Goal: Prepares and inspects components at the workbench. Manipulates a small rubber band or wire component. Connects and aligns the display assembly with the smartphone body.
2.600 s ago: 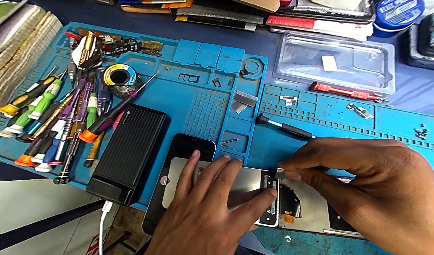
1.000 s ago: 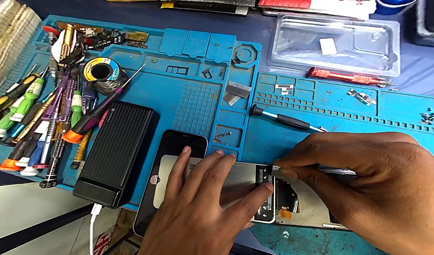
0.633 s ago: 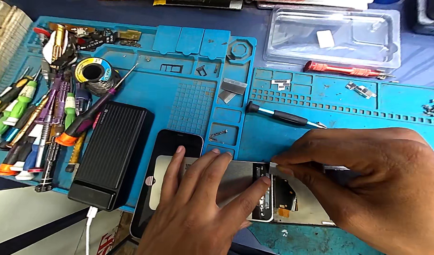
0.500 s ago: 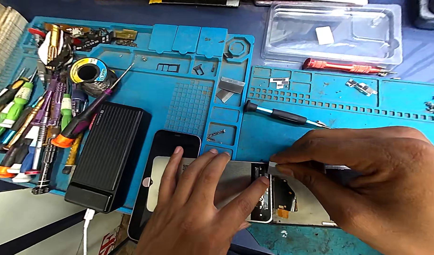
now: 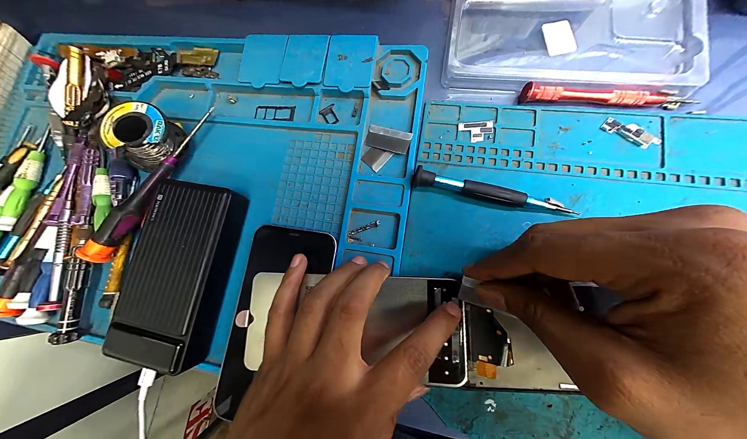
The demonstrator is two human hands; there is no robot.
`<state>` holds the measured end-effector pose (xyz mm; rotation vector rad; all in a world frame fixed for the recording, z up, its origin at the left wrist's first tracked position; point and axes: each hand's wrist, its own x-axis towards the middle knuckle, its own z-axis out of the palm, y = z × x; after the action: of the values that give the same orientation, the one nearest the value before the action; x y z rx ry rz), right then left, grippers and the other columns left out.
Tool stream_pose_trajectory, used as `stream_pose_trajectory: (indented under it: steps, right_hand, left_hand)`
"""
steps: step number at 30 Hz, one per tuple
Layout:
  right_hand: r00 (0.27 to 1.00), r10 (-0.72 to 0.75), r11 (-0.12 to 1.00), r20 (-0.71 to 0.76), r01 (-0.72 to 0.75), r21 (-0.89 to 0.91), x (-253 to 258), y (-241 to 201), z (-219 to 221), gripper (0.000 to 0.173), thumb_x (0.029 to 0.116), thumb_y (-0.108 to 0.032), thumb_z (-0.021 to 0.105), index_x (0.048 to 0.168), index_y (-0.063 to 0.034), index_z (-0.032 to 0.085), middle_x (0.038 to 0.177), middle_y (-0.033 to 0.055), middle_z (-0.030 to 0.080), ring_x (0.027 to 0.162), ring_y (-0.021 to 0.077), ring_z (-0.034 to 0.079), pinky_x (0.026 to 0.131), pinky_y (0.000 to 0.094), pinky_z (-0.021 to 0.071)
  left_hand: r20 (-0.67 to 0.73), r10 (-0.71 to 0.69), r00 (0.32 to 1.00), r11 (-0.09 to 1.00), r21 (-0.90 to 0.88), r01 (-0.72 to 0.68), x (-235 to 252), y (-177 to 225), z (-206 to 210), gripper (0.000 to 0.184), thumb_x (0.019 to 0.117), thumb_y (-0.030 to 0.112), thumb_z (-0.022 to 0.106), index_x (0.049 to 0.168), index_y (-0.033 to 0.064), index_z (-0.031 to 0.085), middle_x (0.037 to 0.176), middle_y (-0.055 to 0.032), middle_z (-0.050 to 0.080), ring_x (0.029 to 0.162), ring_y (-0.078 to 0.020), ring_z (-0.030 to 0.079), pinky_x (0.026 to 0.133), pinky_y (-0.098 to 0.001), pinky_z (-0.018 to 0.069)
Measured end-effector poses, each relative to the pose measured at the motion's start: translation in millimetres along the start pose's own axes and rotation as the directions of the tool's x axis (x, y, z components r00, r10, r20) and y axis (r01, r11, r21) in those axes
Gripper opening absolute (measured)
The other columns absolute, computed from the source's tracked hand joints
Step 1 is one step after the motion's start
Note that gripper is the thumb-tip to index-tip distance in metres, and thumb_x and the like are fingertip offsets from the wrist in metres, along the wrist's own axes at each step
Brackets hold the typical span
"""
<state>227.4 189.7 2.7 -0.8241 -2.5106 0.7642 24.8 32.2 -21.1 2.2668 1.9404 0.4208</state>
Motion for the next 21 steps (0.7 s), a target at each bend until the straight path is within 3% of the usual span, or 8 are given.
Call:
stream_pose_trajectory:
  steps: [13,18,21]
  right_hand:
    - [1.000,-0.031,0.999,-0.003,0.031,-0.014,3,0,-1,0.016,0.0872,-0.023,0.060,0.081,-0.0242,0.074,0.069,-0.0178,0.058,0.060,-0.0072,0.053,0.047,0.0150,0.0391]
    - [0.997,0.070,0.994,-0.042,-0.066,0.082,4,-7,-2,0.021,0.0942,-0.024,0.060,0.106,-0.0181,0.076,0.080,-0.0152,0.063,0.065,-0.0053,0.056,0.052,0.0144,0.0460]
    - [0.981,0.187,0.965,-0.045,-0.175,0.197,-10,-15,2,0.019,0.0943,-0.023,0.064,0.108,-0.0184,0.076,0.084,-0.0136,0.066,0.066,-0.0016,0.061,0.053,0.0185,0.0529]
  left_hand:
    - [-0.006,-0.005,1.000,1.000,-0.006,0.005,0,0,0,0.041,0.1053,0.045,0.045,0.146,0.0454,0.053,0.149,-0.0157,0.049,0.146,-0.0359,0.039,0.118,-0.0721,0.0187]
    - [-0.012,-0.006,1.000,1.000,-0.017,0.006,0,1,0,0.040,0.1053,0.044,0.046,0.145,0.0445,0.054,0.148,-0.0161,0.050,0.146,-0.0357,0.039,0.118,-0.0723,0.0186]
    - [-0.013,-0.007,1.000,1.000,-0.021,0.007,0,0,1,0.041,0.1053,0.044,0.045,0.145,0.0449,0.054,0.148,-0.0154,0.050,0.146,-0.0356,0.039,0.118,-0.0719,0.0187]
